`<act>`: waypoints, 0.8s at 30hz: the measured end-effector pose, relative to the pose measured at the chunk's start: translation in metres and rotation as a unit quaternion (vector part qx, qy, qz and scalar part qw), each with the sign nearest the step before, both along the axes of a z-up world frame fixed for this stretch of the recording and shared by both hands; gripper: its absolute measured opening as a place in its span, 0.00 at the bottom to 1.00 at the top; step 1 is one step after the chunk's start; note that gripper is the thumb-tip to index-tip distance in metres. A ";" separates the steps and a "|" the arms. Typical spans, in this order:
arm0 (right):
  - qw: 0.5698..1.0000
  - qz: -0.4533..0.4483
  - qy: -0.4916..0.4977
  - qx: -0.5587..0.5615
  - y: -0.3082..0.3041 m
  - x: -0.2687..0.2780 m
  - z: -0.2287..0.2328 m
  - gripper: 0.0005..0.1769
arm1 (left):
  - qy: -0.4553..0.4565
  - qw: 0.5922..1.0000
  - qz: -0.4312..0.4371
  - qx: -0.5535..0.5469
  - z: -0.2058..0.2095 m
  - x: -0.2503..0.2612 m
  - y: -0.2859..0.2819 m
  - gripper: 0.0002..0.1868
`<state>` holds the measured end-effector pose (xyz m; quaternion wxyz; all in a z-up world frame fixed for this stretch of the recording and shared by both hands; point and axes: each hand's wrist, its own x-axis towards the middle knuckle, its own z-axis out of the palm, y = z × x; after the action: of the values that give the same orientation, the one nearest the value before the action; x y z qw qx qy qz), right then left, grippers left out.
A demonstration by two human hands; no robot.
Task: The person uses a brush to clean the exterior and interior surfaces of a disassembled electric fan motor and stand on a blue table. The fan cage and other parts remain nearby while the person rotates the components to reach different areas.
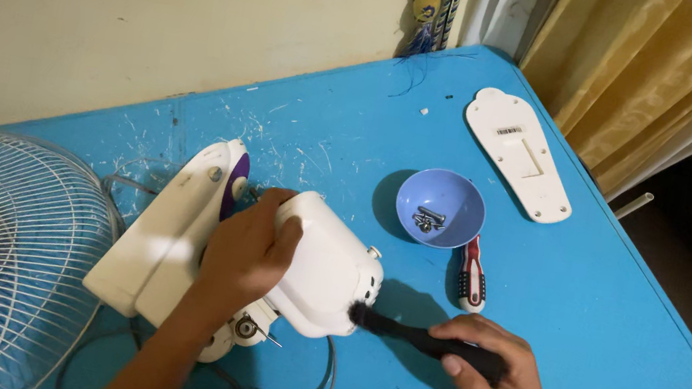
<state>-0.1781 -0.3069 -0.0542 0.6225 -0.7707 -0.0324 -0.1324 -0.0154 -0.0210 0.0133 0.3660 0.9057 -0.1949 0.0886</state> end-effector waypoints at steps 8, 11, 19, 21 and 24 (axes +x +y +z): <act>0.997 -0.045 0.028 0.053 -0.007 0.023 0.004 0.14 | -0.019 0.999 0.038 0.004 0.004 0.001 -0.020 0.17; 0.999 -0.026 0.023 0.037 -0.010 0.028 0.008 0.13 | 0.030 0.998 0.052 -0.010 0.001 0.001 -0.015 0.17; 0.996 -0.050 0.054 0.043 -0.012 0.041 0.002 0.13 | -0.025 0.996 -0.044 -0.075 -0.013 0.009 -0.007 0.13; 0.996 -0.033 0.038 0.078 -0.016 0.042 -0.003 0.13 | -0.029 0.993 -0.061 -0.093 -0.017 0.009 -0.006 0.12; 0.992 -0.037 0.070 0.093 -0.018 0.047 -0.006 0.12 | -0.007 0.990 -0.083 -0.116 -0.017 0.010 -0.005 0.11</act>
<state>-0.1316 -0.3254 -0.0598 0.6870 -0.7174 0.0526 -0.1033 -0.0055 -0.0257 -0.0032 0.4734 0.8371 -0.2603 0.0859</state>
